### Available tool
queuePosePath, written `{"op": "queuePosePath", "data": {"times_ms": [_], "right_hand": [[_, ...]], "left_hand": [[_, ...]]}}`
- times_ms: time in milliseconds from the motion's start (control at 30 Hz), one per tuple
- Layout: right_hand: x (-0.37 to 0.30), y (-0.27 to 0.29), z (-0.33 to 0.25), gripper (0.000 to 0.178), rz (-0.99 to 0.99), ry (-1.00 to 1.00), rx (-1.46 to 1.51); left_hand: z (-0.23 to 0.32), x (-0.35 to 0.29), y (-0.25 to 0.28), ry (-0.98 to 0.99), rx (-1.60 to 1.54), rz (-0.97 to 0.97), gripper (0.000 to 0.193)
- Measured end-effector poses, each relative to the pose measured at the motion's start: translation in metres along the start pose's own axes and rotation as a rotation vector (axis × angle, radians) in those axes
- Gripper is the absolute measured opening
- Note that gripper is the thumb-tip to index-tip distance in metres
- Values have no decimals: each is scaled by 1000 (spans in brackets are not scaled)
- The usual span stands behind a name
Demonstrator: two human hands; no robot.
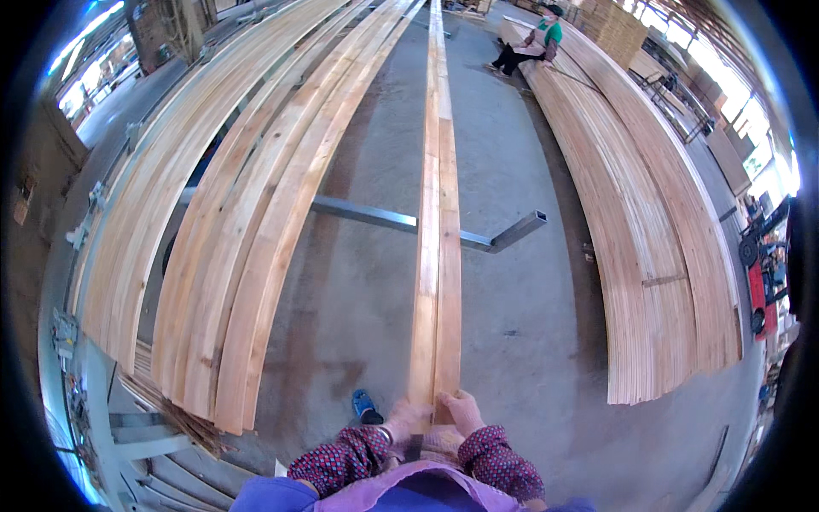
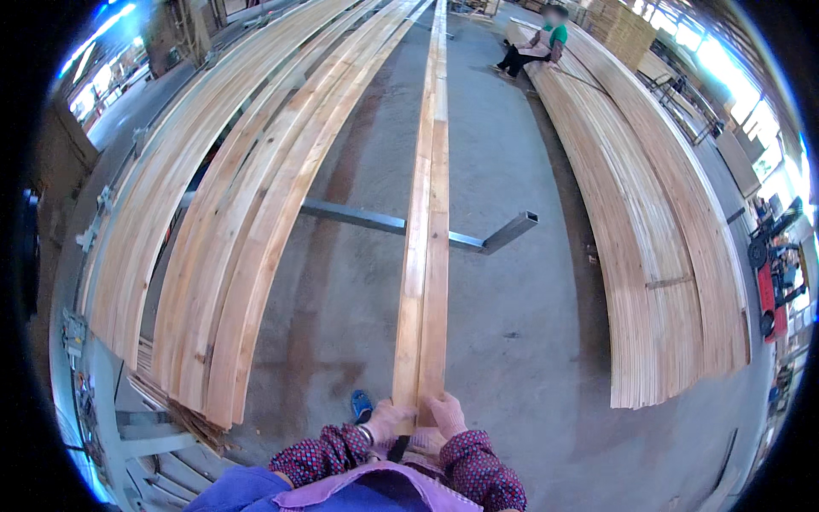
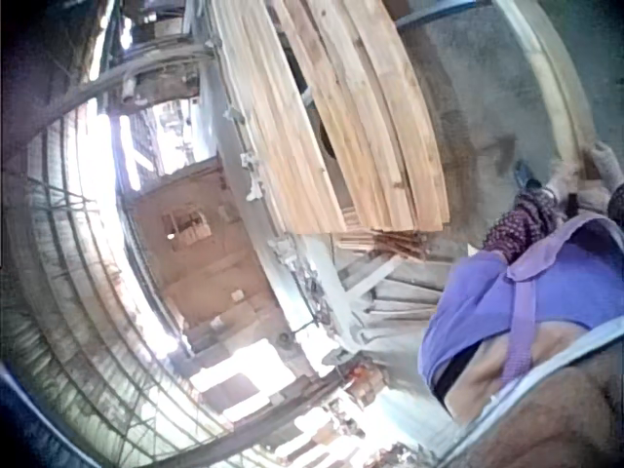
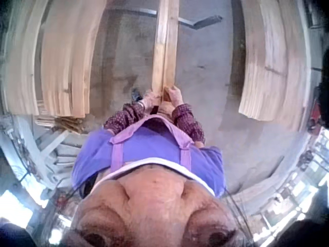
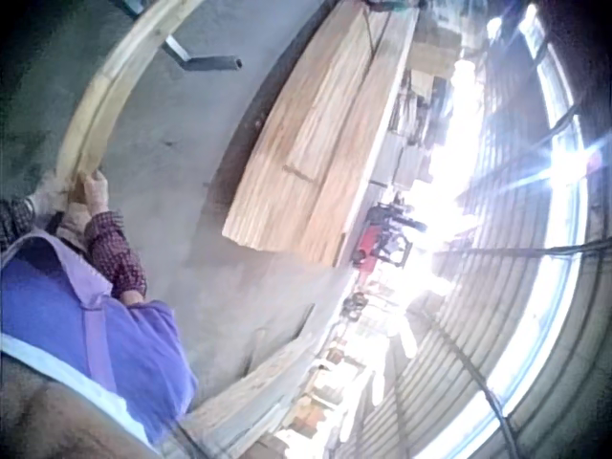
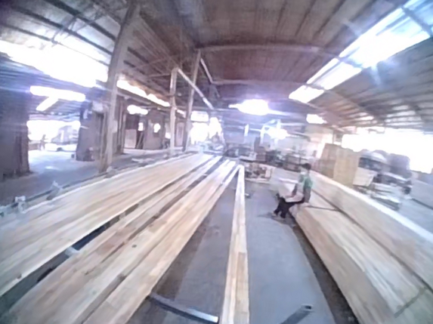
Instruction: The person picks up long, thin wooden planks from a pile and stacks them onto a metal rack. They handle the planks one by one, aligning them carefully before placing them on the rack. The person repeats this process, moving between the pile and the rack to build a neat stack.
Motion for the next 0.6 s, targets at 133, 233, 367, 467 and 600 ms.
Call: {"op": "queuePosePath", "data": {"times_ms": [133,233,367,467,600], "right_hand": [[-20,60,-41,35,285,37,-499],[-21,106,-46,43,401,37,-544],[-5,140,-44,41,369,-20,-671],[12,149,-25,38,317,8,-611],[15,144,-24,37,125,-81,-278]], "left_hand": [[-5,5,-65,-24,222,179,41],[-15,15,-132,-153,34,71,40],[-9,28,-186,-418,269,110,75],[-10,25,-205,-76,445,-113,94],[22,8,-202,9,879,-156,89]]}}
Point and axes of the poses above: each hand's wrist, its own x-axis towards the middle knuckle, its own y-axis out of the back of the hand, z = x × y, the point moved 7 cm from there along x, towards the middle knuckle, and after that the axes turned 9 degrees about z, right-handed, at the moved point
